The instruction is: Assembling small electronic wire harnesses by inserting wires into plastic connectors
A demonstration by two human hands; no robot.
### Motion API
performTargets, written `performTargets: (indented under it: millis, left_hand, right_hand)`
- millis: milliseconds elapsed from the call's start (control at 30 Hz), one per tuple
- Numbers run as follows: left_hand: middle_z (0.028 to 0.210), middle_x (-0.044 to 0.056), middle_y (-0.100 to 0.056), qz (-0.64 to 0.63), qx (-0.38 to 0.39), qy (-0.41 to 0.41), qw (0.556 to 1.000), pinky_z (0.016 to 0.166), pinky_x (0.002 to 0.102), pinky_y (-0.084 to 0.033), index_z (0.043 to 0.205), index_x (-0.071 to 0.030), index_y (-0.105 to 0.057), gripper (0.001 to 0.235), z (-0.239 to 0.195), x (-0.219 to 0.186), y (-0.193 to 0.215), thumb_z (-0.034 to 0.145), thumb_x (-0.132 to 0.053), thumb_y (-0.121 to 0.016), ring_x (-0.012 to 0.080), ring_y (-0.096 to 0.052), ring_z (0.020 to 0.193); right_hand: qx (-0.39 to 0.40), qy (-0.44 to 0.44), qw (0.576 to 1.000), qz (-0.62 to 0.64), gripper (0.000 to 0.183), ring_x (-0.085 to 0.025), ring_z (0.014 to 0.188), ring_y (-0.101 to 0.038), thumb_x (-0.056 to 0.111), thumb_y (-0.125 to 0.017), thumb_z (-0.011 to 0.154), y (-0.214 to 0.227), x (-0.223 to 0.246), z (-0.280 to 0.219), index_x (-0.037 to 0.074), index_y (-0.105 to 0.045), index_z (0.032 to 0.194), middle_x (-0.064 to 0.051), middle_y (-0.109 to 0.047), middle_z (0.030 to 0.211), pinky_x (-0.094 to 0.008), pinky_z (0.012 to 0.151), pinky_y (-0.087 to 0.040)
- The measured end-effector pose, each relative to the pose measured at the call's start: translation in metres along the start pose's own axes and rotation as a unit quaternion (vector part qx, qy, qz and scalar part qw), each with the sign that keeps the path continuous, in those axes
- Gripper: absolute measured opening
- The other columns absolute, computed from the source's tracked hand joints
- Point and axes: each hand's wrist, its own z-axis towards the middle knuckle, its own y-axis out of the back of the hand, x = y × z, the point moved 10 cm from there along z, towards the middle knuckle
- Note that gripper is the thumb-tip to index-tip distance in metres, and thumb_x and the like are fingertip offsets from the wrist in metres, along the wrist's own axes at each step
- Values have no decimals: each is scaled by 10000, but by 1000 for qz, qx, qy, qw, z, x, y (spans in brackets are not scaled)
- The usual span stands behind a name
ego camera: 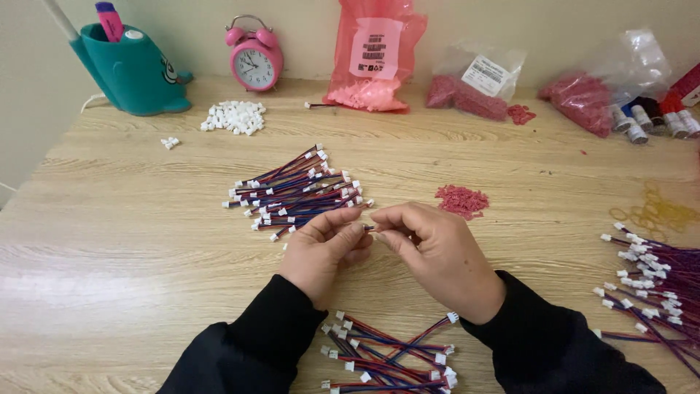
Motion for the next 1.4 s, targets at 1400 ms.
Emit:
performTargets:
  millis: [1400]
  left_hand:
    - [890,152,-734,-18,59,-10,998,657,298,-615,1155,2,-619,348,0,8,-7,822,-12,-718,222,-725,763]
  right_hand:
    - [-14,10,1000,-10,99,-189,766,-618,167,-804,769,0,-28,-2,146,-774,861,-47,-640,770,-297,712,-484]
